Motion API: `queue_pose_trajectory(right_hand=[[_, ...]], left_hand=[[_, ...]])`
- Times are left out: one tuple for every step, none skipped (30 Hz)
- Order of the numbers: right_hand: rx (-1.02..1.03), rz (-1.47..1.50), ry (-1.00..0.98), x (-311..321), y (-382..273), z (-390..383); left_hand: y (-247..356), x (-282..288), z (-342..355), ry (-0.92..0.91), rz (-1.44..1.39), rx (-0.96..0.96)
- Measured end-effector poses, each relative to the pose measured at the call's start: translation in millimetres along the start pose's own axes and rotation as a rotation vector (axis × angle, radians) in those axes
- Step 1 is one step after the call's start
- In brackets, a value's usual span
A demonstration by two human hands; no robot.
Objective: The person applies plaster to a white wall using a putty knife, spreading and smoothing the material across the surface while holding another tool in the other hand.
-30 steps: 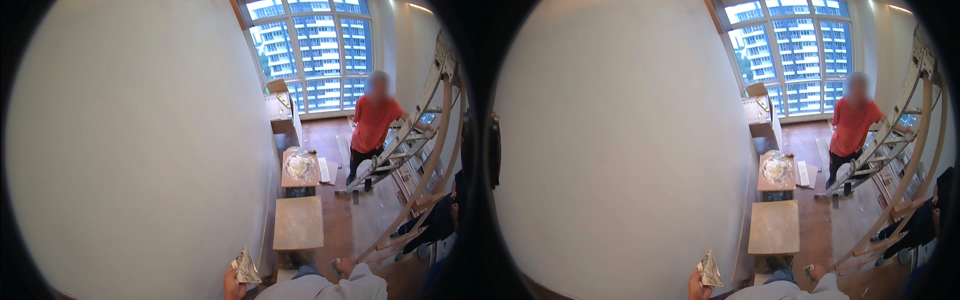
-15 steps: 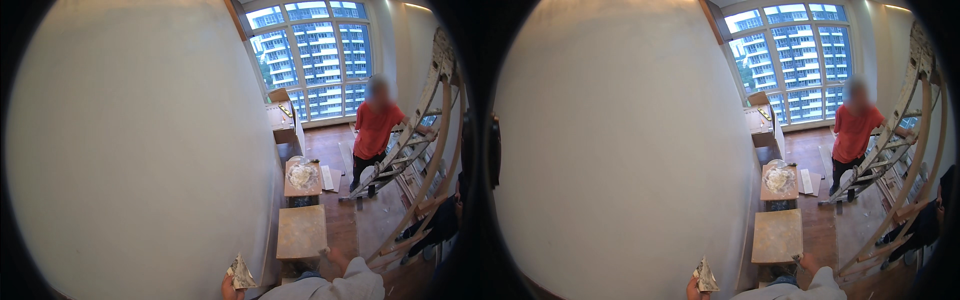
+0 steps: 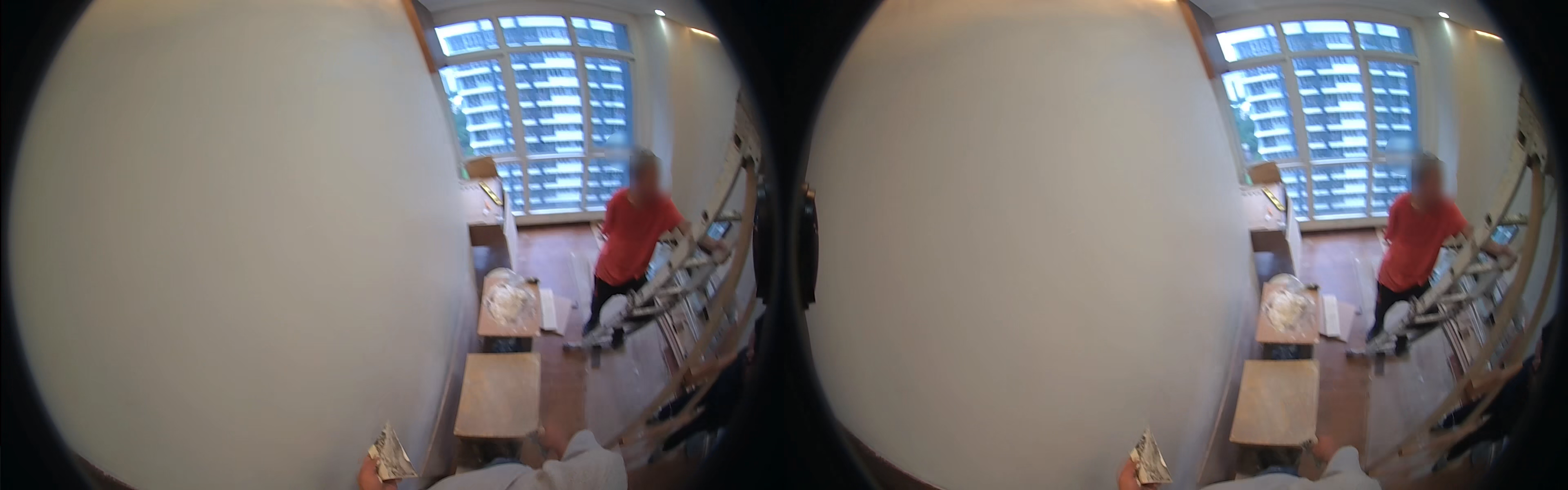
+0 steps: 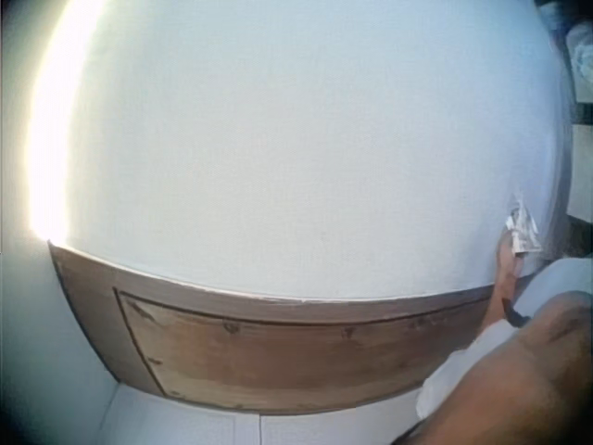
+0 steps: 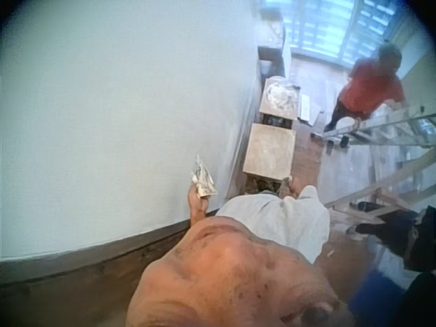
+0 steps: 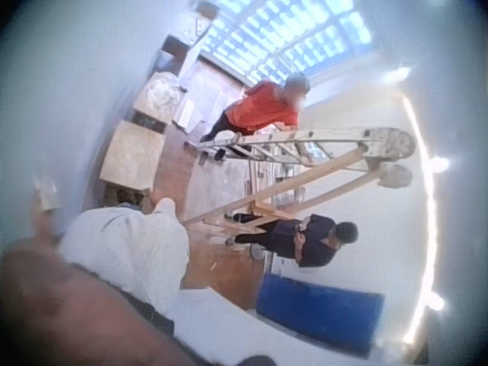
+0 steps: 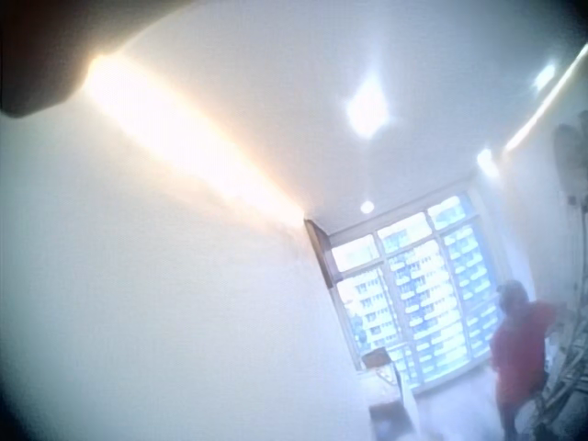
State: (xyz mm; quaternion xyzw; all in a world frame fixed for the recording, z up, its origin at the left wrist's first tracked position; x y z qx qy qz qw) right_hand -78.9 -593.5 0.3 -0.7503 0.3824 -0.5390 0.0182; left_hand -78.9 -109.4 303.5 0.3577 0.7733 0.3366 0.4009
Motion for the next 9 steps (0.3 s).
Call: queue_pose_trajectory(right_hand=[[0.008,0.057,0.068,-13.6,25.7,26.2],[0.065,0.030,0.007,-8.4,9.1,26.5],[0.121,-0.003,-0.039,0.6,-3.2,24.2],[0.191,-0.036,-0.083,16.6,-24.8,13.7],[0.264,-0.062,-0.112,34.1,-43.8,0.7],[0.327,-0.087,-0.131,53.3,-61.4,-12.5],[0.379,-0.108,-0.140,63.5,-74.0,-21.6],[0.429,-0.110,-0.147,69.4,-85.8,-26.3],[0.473,-0.132,-0.152,75.3,-81.1,-11.5]], left_hand=[[6.2,-12.3,3.2,-0.038,0.081,-0.030],[15.5,-13.9,-4.7,-0.019,0.172,-0.089],[22.1,-17.5,-12.6,0.000,0.259,-0.136],[27.3,-20.2,-19.6,0.030,0.350,-0.181],[29.6,-23.4,-21.9,0.061,0.437,-0.216],[20.7,-20.6,-13.7,0.075,-0.004,-0.091],[17.3,-18.1,-9.2,0.050,-0.080,-0.072],[13.7,-13.9,-7.4,0.024,-0.153,-0.054],[10.4,-7.5,-6.1,-0.002,-0.235,-0.034]])
Point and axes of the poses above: each hand's wrist, its own z-axis towards the middle knuckle, its own x-axis out of the back of the hand, y = z × x, the point moved 5 cm from there along z, towards the middle knuckle, and after that the axes turned 7 degrees about y, right-handed, at the moved point
